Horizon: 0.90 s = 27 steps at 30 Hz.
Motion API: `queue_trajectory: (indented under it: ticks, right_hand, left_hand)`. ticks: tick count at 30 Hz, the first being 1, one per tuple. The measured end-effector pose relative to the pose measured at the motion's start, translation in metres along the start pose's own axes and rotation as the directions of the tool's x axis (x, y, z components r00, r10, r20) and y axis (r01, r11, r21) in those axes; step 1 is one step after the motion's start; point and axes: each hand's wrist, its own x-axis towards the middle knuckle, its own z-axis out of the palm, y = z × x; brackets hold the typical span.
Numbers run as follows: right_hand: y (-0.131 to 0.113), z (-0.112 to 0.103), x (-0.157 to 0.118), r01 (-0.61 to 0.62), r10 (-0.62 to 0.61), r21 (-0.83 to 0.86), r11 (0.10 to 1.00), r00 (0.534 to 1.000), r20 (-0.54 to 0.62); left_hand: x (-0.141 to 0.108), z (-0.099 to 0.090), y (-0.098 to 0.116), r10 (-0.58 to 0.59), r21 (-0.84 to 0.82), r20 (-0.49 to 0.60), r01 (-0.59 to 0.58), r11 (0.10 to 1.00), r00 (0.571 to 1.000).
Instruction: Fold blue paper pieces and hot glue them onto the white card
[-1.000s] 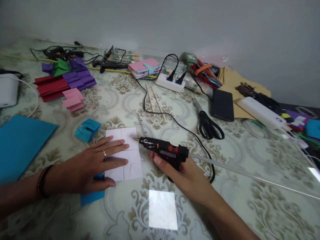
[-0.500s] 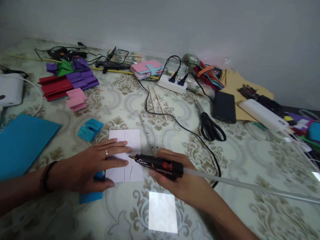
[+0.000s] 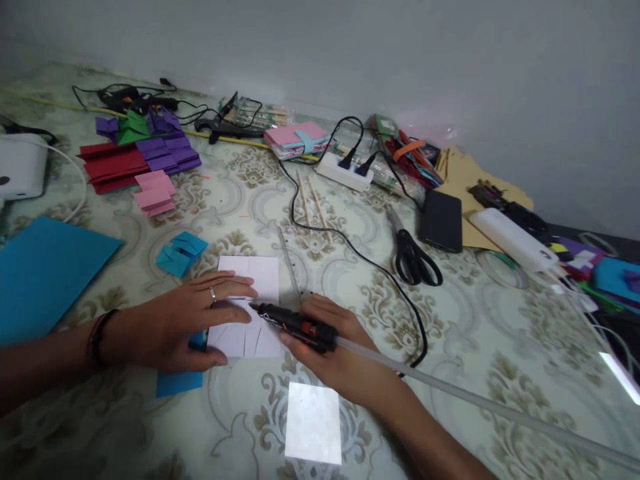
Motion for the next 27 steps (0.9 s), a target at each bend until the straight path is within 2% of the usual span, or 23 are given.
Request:
queue_trajectory:
  ticks: [5, 14, 27]
  right_hand:
    - [-0.0049, -0.0038, 0.0039, -0.022, 0.020, 0.025, 0.999, 0.998, 0.062]
    - [-0.0019, -0.0003, 0.0043, 0.025, -0.028, 0.055, 0.998, 0.999, 0.043]
    - [-0.0010, -0.0018, 0.0014, -0.003, 0.003, 0.014, 1.000, 1.000, 0.003]
  left_hand:
    - [-0.0010, 0.0000, -0.0005, 0.007, 0.006, -0.004, -0.007, 1.000, 1.000]
    - [0.0007, -0.0001, -0.0003, 0.008, 0.033, 0.005, -0.008, 0.999, 1.000]
    - [0.0013, -0.0009, -0.0006, 0.011, -0.018, -0.015, -0.011, 1.000, 1.000]
